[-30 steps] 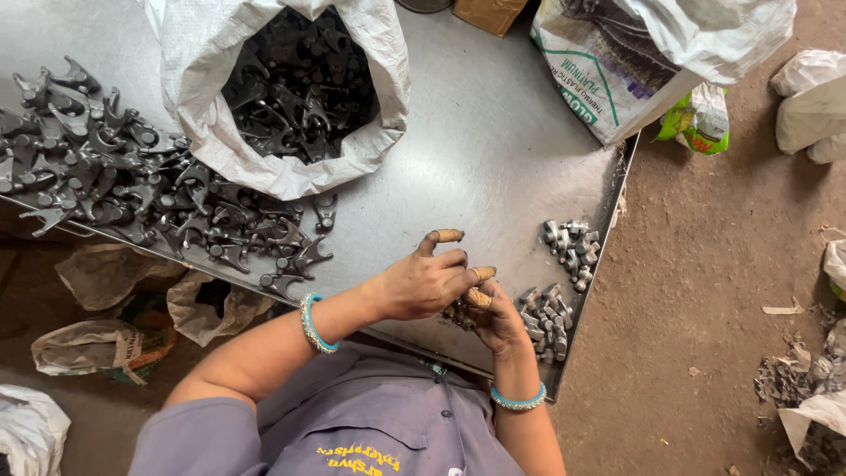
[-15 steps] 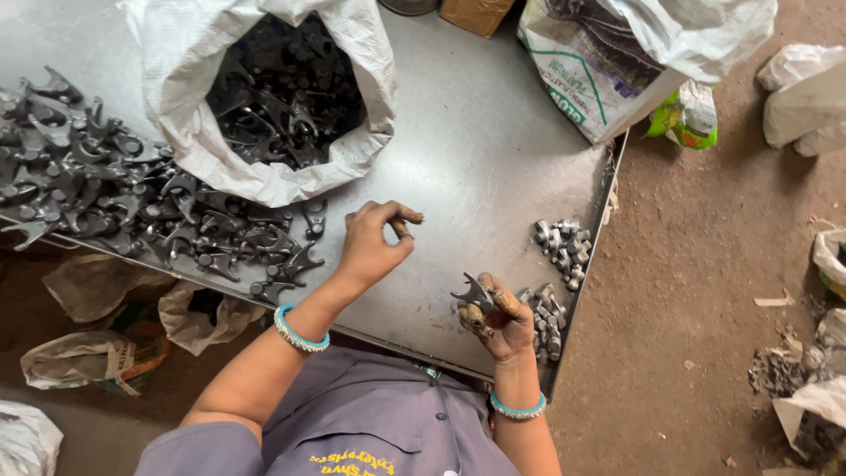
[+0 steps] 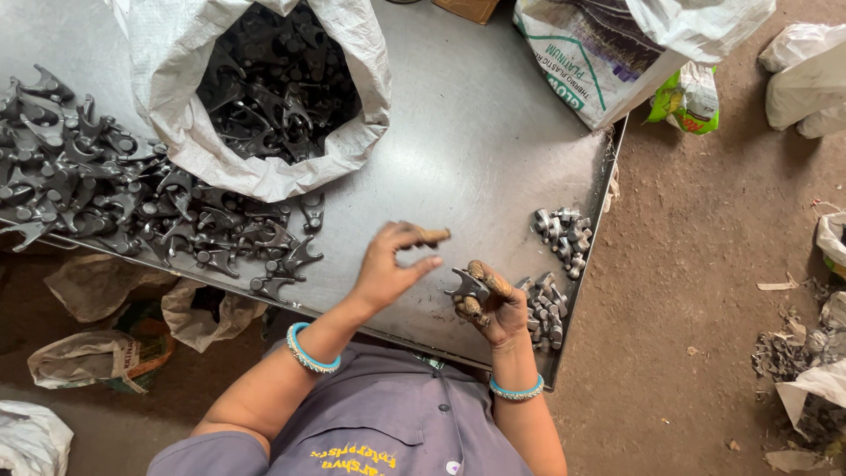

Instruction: The person sorts small dark metal castings on a metal table, turning and inspecting individual pieces by hand and placing them into open woven sacks. They open a folded printed sack, reposition piles of castings, and continue separating pieces into the sacks.

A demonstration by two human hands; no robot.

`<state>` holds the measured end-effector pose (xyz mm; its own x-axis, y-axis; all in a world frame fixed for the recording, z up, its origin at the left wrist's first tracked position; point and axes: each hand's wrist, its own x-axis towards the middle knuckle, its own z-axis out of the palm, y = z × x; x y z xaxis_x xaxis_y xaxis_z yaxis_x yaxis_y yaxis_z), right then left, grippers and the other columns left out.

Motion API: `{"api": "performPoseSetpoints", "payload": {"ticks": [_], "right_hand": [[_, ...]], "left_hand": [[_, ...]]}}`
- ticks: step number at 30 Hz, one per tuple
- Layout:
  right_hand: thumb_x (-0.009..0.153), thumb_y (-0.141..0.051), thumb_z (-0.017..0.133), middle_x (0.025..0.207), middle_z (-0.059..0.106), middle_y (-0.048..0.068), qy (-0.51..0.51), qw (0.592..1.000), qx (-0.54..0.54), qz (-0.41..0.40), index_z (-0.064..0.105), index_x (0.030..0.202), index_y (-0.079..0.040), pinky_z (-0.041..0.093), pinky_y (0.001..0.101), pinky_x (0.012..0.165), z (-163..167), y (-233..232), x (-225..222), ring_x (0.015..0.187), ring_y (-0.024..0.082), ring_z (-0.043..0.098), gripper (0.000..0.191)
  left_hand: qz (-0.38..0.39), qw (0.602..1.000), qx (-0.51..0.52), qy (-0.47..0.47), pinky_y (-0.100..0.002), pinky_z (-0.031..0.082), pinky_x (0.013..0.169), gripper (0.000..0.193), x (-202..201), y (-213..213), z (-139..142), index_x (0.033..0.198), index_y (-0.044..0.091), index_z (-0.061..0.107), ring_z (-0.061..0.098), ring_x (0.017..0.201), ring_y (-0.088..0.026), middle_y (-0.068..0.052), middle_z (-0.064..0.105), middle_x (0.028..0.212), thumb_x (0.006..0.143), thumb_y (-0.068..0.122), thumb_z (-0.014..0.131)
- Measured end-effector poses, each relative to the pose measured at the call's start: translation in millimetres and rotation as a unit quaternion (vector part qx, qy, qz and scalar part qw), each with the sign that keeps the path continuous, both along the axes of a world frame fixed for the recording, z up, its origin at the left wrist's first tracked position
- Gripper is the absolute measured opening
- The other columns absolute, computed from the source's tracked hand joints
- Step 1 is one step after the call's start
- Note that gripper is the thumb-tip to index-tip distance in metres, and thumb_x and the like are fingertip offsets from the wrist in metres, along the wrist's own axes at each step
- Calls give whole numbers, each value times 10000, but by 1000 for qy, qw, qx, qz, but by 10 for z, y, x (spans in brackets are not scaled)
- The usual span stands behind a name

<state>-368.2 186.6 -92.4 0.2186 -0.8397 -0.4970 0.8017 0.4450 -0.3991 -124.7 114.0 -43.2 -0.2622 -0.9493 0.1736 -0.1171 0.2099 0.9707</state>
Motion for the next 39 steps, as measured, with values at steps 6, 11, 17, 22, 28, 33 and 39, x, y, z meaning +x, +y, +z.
{"api": "performPoseSetpoints", "payload": {"ticks": [6, 11, 17, 22, 28, 33, 39], "right_hand": [[935, -204, 611, 1033, 716, 166, -114, 993, -6, -40, 599, 1177, 29, 612, 402, 785, -116, 21, 38, 847, 303, 721, 335], [989, -224, 645, 939, 693, 160, 12, 993, -117, -10, 606, 1082, 20, 580, 348, 730, -133, 45, 24, 820, 252, 694, 265], [986, -265, 664, 925, 699, 139, 121, 984, -128, 3, 614, 1061, -21, 526, 289, 664, -68, 68, 10, 796, 192, 669, 260], [962, -318, 659, 861, 690, 65, 227, 968, -101, 40, 626, 1047, -48, 466, 249, 580, 36, 31, 101, 731, 138, 638, 285], [984, -270, 649, 746, 619, 13, 396, 908, -100, 87, 663, 1146, -64, 384, 230, 517, 152, -96, 384, 634, 88, 555, 262], [992, -274, 634, 727, 653, 44, 431, 896, -76, 82, 663, 1135, -67, 387, 234, 501, 291, -230, 516, 606, 86, 534, 253], [952, -287, 660, 760, 706, 70, 448, 873, -144, 130, 683, 1086, -24, 433, 247, 493, 349, -526, 816, 601, 112, 556, 295]], "left_hand": [[-103, 960, 192, 176, -251, 583, 800, 193, -203, 197, -145, 964, 26, 780, 721, 837, -93, -48, 793, 909, 825, 140, 851], [-122, 963, 191, 146, -248, 566, 742, 176, -180, 321, -192, 921, 11, 787, 704, 778, -85, -55, 787, 841, 804, 120, 860], [-107, 968, 171, 148, -246, 563, 742, 182, -177, 378, -218, 912, 3, 773, 697, 776, -86, -49, 774, 824, 809, 122, 864], [-80, 966, 217, 118, -237, 547, 653, 220, -214, 449, -378, 898, 5, 672, 665, 727, -72, -20, 736, 786, 839, 124, 847], [-57, 947, 268, 170, -270, 531, 613, 173, 246, 78, -559, 878, 2, 700, 662, 677, -100, -48, 723, 771, 838, 97, 839], [120, 910, 204, 340, -257, 547, 725, 187, 817, -500, -271, 999, 53, 725, 696, 796, -101, -34, 773, 914, 840, 120, 799], [275, 951, 29, 140, -283, 577, 759, 294, 1085, -397, 208, 1077, 43, 724, 716, 830, -137, -51, 765, 954, 835, 179, 822]]}}
